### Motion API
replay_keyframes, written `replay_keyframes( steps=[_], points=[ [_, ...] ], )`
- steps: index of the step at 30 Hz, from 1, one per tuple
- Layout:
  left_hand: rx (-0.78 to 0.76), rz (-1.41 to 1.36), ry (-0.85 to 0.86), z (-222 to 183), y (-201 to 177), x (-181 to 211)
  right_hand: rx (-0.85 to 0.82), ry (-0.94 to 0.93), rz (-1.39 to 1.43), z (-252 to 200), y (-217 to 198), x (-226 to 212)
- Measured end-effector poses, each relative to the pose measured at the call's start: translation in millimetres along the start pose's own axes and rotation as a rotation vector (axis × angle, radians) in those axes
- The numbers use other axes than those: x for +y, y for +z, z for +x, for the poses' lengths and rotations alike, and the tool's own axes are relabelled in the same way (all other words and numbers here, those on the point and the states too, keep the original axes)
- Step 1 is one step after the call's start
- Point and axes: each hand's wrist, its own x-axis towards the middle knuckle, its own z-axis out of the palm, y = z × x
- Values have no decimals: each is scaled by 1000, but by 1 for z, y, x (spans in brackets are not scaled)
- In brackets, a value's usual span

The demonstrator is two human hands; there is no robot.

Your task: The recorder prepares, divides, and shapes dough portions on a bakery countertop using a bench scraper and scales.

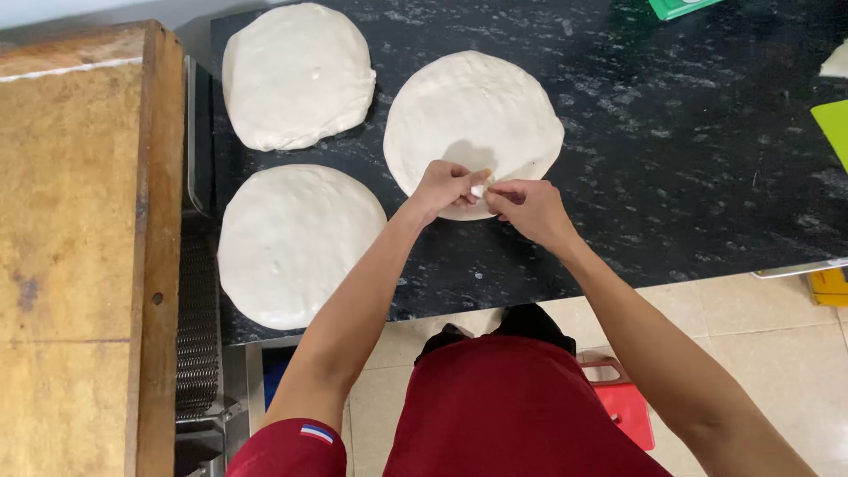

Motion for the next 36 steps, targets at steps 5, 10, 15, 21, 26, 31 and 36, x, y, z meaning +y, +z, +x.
replay_keyframes(
  steps=[5,10,15,21,26,31,36],
  points=[
    [11,-195,-39,-7,8,-9,-19,64,354,6,10,18],
    [51,-344,-68,-21,17,-15,30,221,573,7,16,14],
    [53,-433,-96,-22,17,-23,44,243,717,14,19,31],
    [31,-505,-127,-24,17,-23,48,285,821,5,25,13],
    [23,-531,-154,-28,16,-16,67,210,808,10,31,37],
    [36,-503,-176,-33,14,-12,116,330,822,-6,25,-1],
    [2,-498,-179,-28,13,-15,72,213,763,7,30,28]
  ],
)
